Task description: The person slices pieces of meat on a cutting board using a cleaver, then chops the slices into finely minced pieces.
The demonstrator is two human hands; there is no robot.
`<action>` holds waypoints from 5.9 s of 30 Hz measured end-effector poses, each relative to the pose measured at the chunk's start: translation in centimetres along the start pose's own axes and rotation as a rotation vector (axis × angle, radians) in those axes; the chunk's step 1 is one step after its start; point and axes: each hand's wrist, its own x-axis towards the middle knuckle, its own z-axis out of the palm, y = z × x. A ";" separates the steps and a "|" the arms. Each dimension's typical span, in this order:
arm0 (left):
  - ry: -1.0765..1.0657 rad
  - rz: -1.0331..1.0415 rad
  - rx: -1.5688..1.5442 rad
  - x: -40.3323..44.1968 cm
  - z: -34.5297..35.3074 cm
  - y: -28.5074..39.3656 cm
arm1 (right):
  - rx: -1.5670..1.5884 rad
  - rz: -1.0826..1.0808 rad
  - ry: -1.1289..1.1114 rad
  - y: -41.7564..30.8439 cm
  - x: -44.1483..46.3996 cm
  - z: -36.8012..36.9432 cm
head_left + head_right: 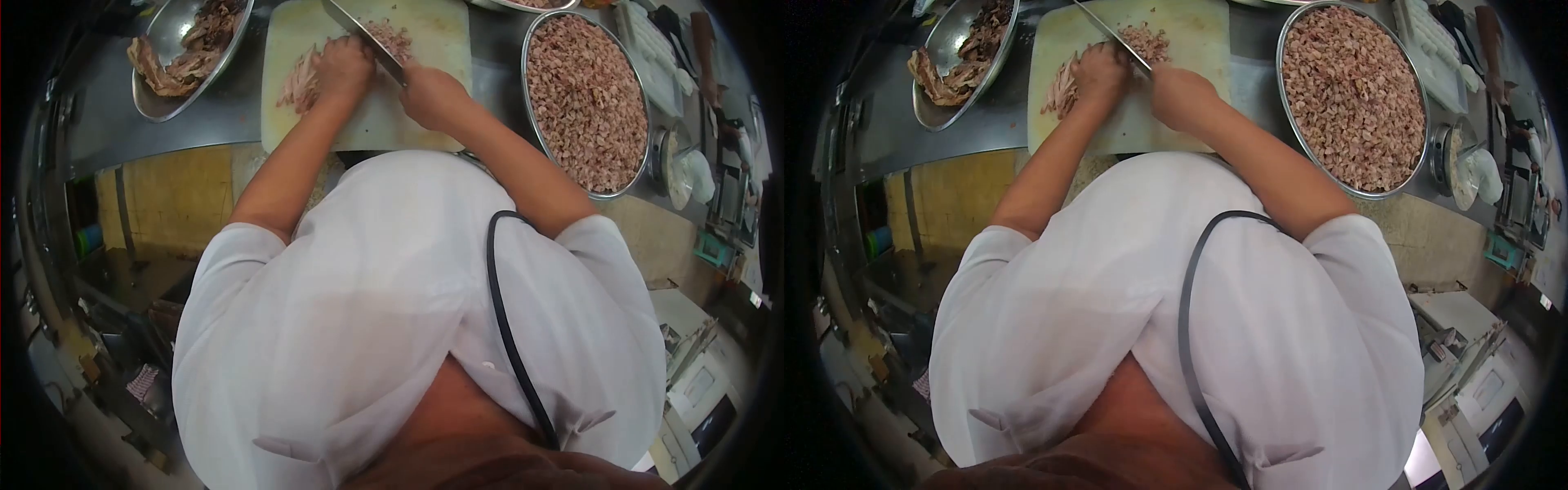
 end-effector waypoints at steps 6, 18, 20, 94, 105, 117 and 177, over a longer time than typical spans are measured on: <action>0.001 -0.070 -0.100 -0.2 -0.1 -0.3 | 0.063 -0.028 0.072 0.5 1.6 0.1; -0.012 -0.003 -0.043 -0.5 0.3 -0.6 | 0.003 -0.010 0.012 2.8 -7.5 -2.5; -0.041 -0.010 -0.037 -0.4 0.2 -0.6 | 0.001 -0.027 0.002 2.5 -6.8 -2.5; -0.077 -0.138 -0.145 -1.8 -2.2 -2.0 | 0.041 -0.051 0.043 4.0 -6.5 -1.4; -0.071 -0.085 0.131 -1.5 -0.6 -1.3 | 0.005 -0.015 -0.064 -0.3 -4.0 -2.0; 0.035 -0.174 -0.012 -0.2 -3.1 -2.9 | 0.076 -0.084 0.038 -0.5 2.4 0.0; 0.160 -0.084 0.036 -3.1 -1.2 -2.9 | 0.048 -0.094 0.026 1.7 -1.7 -0.1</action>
